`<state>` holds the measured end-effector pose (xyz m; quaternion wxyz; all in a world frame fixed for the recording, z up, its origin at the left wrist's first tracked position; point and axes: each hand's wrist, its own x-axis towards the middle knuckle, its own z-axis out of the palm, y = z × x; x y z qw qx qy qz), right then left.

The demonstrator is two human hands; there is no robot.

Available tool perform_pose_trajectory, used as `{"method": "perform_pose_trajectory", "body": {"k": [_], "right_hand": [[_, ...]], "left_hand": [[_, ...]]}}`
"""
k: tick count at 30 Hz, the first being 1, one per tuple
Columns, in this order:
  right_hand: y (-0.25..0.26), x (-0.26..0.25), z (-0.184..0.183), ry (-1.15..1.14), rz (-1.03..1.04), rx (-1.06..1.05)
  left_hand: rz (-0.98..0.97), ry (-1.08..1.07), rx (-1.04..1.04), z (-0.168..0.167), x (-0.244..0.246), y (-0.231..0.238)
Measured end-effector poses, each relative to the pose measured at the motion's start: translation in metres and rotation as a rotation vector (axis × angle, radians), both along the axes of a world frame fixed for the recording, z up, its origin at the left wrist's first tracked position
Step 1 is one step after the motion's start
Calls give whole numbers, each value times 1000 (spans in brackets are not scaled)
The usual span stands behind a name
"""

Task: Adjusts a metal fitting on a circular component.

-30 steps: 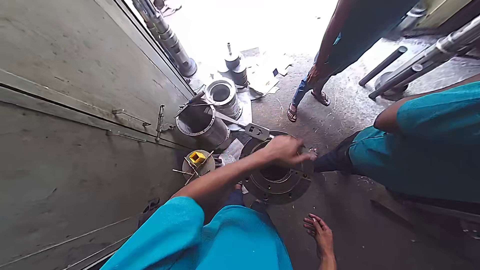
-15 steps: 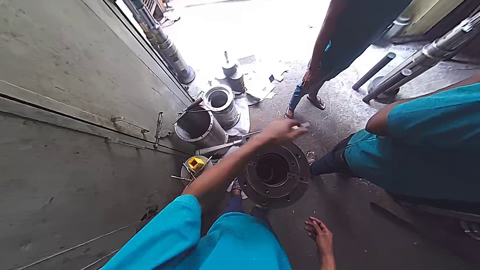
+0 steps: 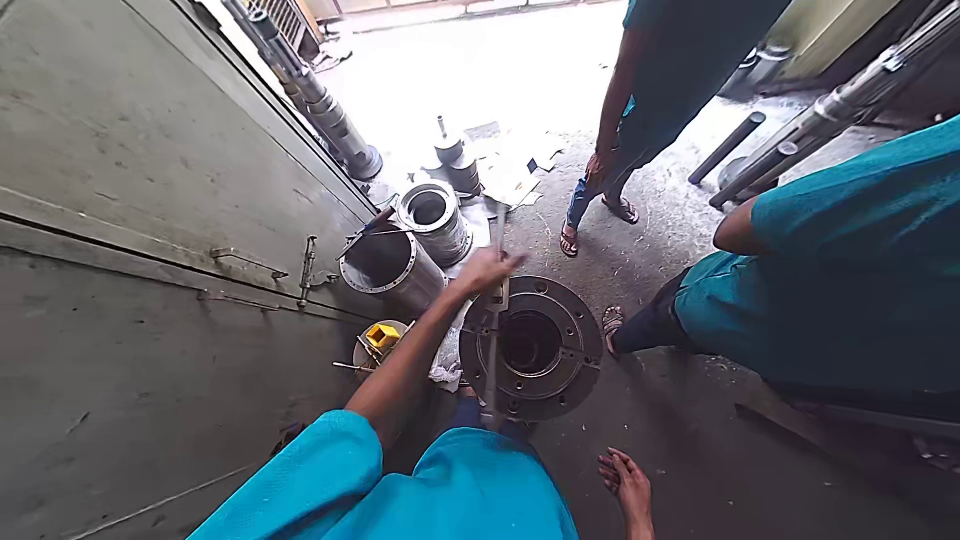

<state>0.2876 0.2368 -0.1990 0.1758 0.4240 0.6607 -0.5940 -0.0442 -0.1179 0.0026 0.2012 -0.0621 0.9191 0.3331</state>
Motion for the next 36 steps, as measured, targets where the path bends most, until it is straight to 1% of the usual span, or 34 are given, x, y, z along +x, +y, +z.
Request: {"method": "perform_pose_trajectory", "body": {"k": [1,2,3,4,6,7,8,10,14,15,16,17,19,20,21,22,23,24,25,26,27,28,29,30,31,32,33,34,35,36], "right_hand": [[0,-8,0,11,33,-1],[1,-12,1,17,51,-9],[3,-16,3,22,60,-9],[4,-20,4,31,53,-5],[8,-17,3,28,13,-8],[10,-15,0,18,-10,-16],[12,-10,-3,0,-26,-24],[12,-2,-7,-34,-49,-38],[6,6,-18,-100,-71,-57],[4,4,-22,-111,-67,-63],[2,4,-24,-124,-68,-69],[1,3,-26,-130,-71,-68],[-1,3,-27,-129,-74,-58],[1,1,-26,-129,-81,-54],[2,-1,-24,-135,-94,-50],[6,-1,-23,-141,-106,-40],[10,-1,-23,-141,-116,-28],[14,-1,-23,-139,-118,-19],[18,-4,-22,-133,-113,-13],[22,-8,-22,-129,-104,-10],[24,-12,-21,-133,-96,-5],[26,-15,-20,-136,-84,2],[28,-18,-20,-136,-67,9],[30,-23,-19,-131,-52,18],[31,-27,-18,-124,-40,30],[31,-31,-17,-109,-35,37],[30,-33,-19,-93,-33,39],[30,-30,-20,-85,-30,37],[30,-27,-20,-83,-33,37],[30,-23,-19,-83,-35,39]], "left_hand": [[-76,-92,-56,13,-1,27],[-188,56,-107,-1,8,37],[-312,247,-91,-17,19,35],[-436,382,-47,-23,30,26],[-652,527,-35,-26,44,5],[-709,562,-58,-26,45,1],[-734,568,-87,-26,45,1],[-701,545,-125,-26,39,17],[-571,477,-201,-34,32,91],[-580,463,-207,-33,35,104],[-633,421,-186,-27,43,108],[-721,361,-143,-19,54,104],[-886,233,-89,-6,90,73],[-886,161,-107,-1,110,50],[-804,19,-157,7,126,24],[-644,-136,-236,14,133,-4],[-439,-256,-330,17,130,-33],[-227,-297,-395,18,120,-62],[-46,-227,-416,16,108,-86],[72,-71,-406,7,95,-104],[135,54,-349,0,81,-110],[150,134,-252,-4,69,-103],[132,157,-124,-2,58,-83],[74,148,-8,6,46,-53],[-38,129,59,16,33,-18],[-200,137,64,19,23,16],[-402,172,30,11,16,47],[-583,207,-22,0,19,71],[-725,182,-53,-1,32,86],[-832,98,-52,6,50,90]]}}
